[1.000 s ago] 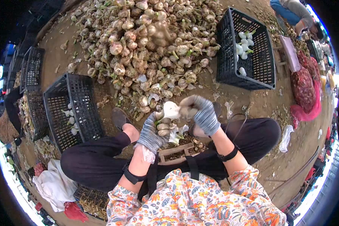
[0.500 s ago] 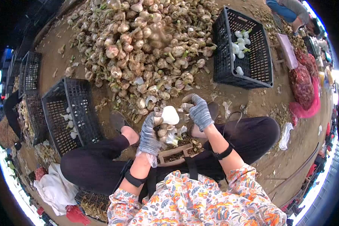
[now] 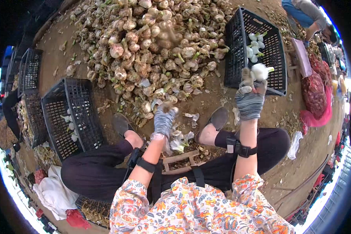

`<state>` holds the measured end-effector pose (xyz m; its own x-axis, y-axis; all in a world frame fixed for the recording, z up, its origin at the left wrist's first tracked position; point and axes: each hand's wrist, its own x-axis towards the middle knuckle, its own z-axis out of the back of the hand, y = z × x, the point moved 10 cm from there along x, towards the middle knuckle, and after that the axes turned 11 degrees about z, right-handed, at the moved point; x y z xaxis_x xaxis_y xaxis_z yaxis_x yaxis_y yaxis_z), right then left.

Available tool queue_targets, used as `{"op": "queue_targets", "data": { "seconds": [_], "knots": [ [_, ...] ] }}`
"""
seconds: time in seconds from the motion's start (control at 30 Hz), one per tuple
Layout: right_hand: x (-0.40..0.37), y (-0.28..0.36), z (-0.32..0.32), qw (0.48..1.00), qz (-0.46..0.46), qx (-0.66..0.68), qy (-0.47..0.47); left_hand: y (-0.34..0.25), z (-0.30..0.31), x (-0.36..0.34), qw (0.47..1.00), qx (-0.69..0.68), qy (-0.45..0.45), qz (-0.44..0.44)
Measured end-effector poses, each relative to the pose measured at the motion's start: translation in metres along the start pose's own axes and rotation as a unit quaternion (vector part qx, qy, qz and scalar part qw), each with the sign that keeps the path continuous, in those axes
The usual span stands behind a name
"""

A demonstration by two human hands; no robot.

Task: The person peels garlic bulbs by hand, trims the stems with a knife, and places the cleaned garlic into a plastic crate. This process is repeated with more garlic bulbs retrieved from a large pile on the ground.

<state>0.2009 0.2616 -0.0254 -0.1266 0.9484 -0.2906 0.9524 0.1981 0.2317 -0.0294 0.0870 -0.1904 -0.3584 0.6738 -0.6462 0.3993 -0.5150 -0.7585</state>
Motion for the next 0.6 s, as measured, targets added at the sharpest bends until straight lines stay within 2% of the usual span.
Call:
{"op": "queue_targets", "data": {
  "seconds": [0.07,0.1,0.13,0.17,0.2,0.27,0.3,0.33,0.37,0.4,0.43,0.47,0.5,0.53,0.57,0.6],
  "knots": [
    [0.008,-0.019,0.009,0.997,-0.032,-0.069,-0.003,0.061,0.041,0.055,0.99,-0.114,-0.038,0.077],
    [0.015,-0.033,0.032,0.972,-0.044,-0.232,-0.026,0.054,0.045,0.054,0.99,-0.112,-0.039,0.079],
    [0.014,-0.053,0.042,0.889,-0.062,-0.446,-0.077,0.014,0.052,0.046,0.975,0.183,-0.127,-0.022],
    [0.013,-0.082,0.049,0.879,-0.106,-0.464,-0.02,-0.023,0.042,0.036,0.857,0.458,-0.201,-0.123],
    [0.015,-0.101,0.061,0.816,-0.119,-0.566,0.011,-0.031,0.04,0.041,0.857,0.458,-0.201,-0.124],
    [0.017,-0.143,0.102,0.728,-0.154,-0.665,0.063,-0.018,0.022,0.063,0.807,0.58,-0.111,-0.013],
    [0.021,-0.16,0.114,0.564,-0.109,-0.798,0.182,-0.034,0.016,0.057,0.773,0.62,-0.135,-0.006],
    [0.008,-0.174,0.097,0.464,-0.095,-0.85,0.232,-0.018,0.018,0.073,0.775,0.618,-0.131,-0.014],
    [-0.002,-0.185,0.107,0.398,-0.106,-0.875,0.256,0.007,0.024,0.098,0.814,0.563,-0.132,-0.059],
    [-0.018,-0.19,0.091,0.382,-0.197,-0.866,0.255,0.017,0.024,0.11,0.847,0.505,-0.131,-0.103],
    [-0.024,-0.196,0.097,0.421,-0.148,-0.851,0.278,-0.013,0.012,0.086,0.798,0.572,-0.125,-0.141],
    [-0.031,-0.196,0.124,0.388,-0.194,-0.86,0.269,-0.024,0.008,0.073,0.8,0.57,-0.12,-0.148],
    [-0.036,-0.194,0.13,0.372,-0.197,-0.86,0.289,-0.028,0.012,0.067,0.814,0.555,-0.127,-0.114],
    [-0.046,-0.19,0.132,0.337,-0.262,-0.854,0.298,-0.032,0.015,0.063,0.827,0.538,-0.136,-0.082],
    [-0.05,-0.187,0.137,0.327,-0.282,-0.849,0.306,-0.039,0.011,0.055,0.828,0.537,-0.135,-0.09],
    [-0.057,-0.185,0.136,0.319,-0.302,-0.842,0.312,-0.036,0.026,0.049,0.912,0.381,-0.148,-0.02]
  ]
}}
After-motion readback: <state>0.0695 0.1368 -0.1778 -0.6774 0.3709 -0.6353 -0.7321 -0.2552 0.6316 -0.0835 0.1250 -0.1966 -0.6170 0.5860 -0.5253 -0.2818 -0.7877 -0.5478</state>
